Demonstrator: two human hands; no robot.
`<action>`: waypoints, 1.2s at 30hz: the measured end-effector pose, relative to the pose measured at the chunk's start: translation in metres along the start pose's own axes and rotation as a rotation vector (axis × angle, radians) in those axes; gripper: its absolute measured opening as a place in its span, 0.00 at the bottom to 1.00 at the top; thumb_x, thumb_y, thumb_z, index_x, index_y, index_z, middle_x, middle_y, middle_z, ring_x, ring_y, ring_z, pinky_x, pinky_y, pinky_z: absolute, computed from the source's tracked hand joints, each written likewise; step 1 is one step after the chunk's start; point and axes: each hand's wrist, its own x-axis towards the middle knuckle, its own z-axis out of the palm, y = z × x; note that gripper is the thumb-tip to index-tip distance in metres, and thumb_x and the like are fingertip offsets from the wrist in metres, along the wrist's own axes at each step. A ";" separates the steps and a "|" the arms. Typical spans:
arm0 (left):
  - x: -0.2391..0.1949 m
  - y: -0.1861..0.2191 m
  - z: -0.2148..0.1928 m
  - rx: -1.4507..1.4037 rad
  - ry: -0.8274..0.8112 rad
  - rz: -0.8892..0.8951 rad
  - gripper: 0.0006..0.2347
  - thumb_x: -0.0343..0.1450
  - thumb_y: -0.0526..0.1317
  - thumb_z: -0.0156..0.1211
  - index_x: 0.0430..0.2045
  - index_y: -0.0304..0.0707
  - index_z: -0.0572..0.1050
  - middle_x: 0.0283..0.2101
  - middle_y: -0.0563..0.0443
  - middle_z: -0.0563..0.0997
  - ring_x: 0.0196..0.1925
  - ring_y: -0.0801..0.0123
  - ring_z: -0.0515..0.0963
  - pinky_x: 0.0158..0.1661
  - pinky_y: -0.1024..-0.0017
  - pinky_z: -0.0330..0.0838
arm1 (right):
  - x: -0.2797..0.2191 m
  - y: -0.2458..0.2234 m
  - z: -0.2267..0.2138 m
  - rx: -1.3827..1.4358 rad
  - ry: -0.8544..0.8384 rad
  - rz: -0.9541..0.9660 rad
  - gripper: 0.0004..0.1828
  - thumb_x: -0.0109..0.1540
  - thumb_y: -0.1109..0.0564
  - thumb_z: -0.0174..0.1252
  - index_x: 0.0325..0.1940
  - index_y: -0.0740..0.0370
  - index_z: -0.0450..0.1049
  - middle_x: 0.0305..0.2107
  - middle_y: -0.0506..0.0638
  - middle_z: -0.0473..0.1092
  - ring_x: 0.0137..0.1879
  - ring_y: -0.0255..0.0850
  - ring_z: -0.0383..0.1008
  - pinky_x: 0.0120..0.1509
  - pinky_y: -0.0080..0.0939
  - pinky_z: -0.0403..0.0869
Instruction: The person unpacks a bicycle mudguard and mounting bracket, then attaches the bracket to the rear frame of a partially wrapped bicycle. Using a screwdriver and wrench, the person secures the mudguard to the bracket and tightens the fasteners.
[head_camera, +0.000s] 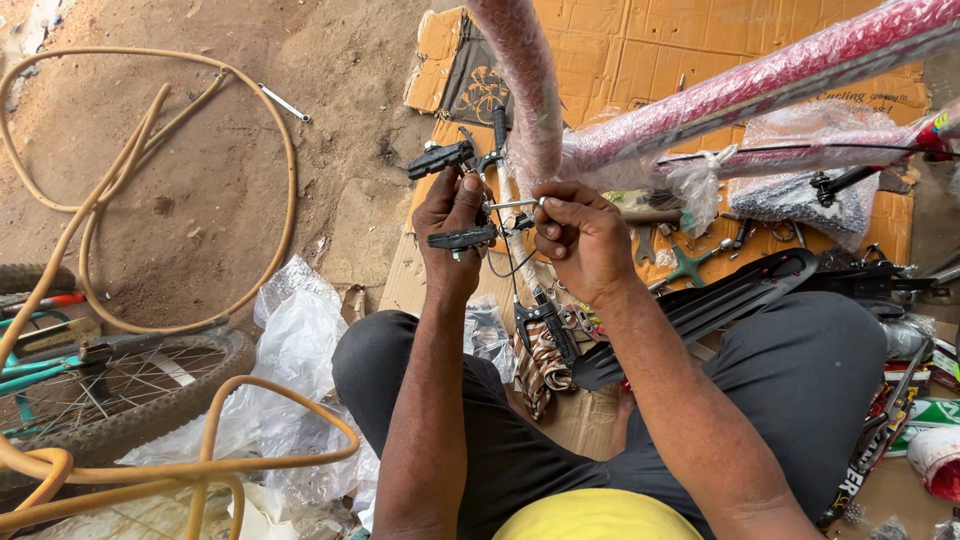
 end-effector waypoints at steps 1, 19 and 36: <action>0.000 0.001 0.000 -0.019 0.004 -0.012 0.11 0.79 0.43 0.57 0.35 0.32 0.77 0.26 0.59 0.74 0.23 0.84 0.68 0.21 0.79 0.62 | 0.000 0.001 0.003 0.009 -0.013 -0.002 0.09 0.63 0.65 0.57 0.47 0.68 0.77 0.30 0.52 0.73 0.32 0.33 0.67 0.30 0.32 0.65; 0.005 -0.004 -0.008 -0.402 0.010 -0.044 0.21 0.78 0.44 0.57 0.64 0.31 0.68 0.34 0.51 0.76 0.25 0.79 0.74 0.23 0.78 0.72 | -0.002 0.028 0.045 -0.401 -0.065 -0.208 0.17 0.67 0.58 0.62 0.60 0.63 0.77 0.27 0.39 0.66 0.28 0.24 0.58 0.28 0.25 0.58; 0.002 -0.005 -0.009 -0.272 0.257 0.033 0.14 0.76 0.43 0.60 0.47 0.29 0.67 0.34 0.44 0.78 0.24 0.71 0.79 0.23 0.71 0.76 | 0.042 0.065 -0.327 -1.720 0.087 0.439 0.12 0.54 0.56 0.69 0.40 0.61 0.85 0.36 0.53 0.81 0.40 0.41 0.80 0.48 0.45 0.75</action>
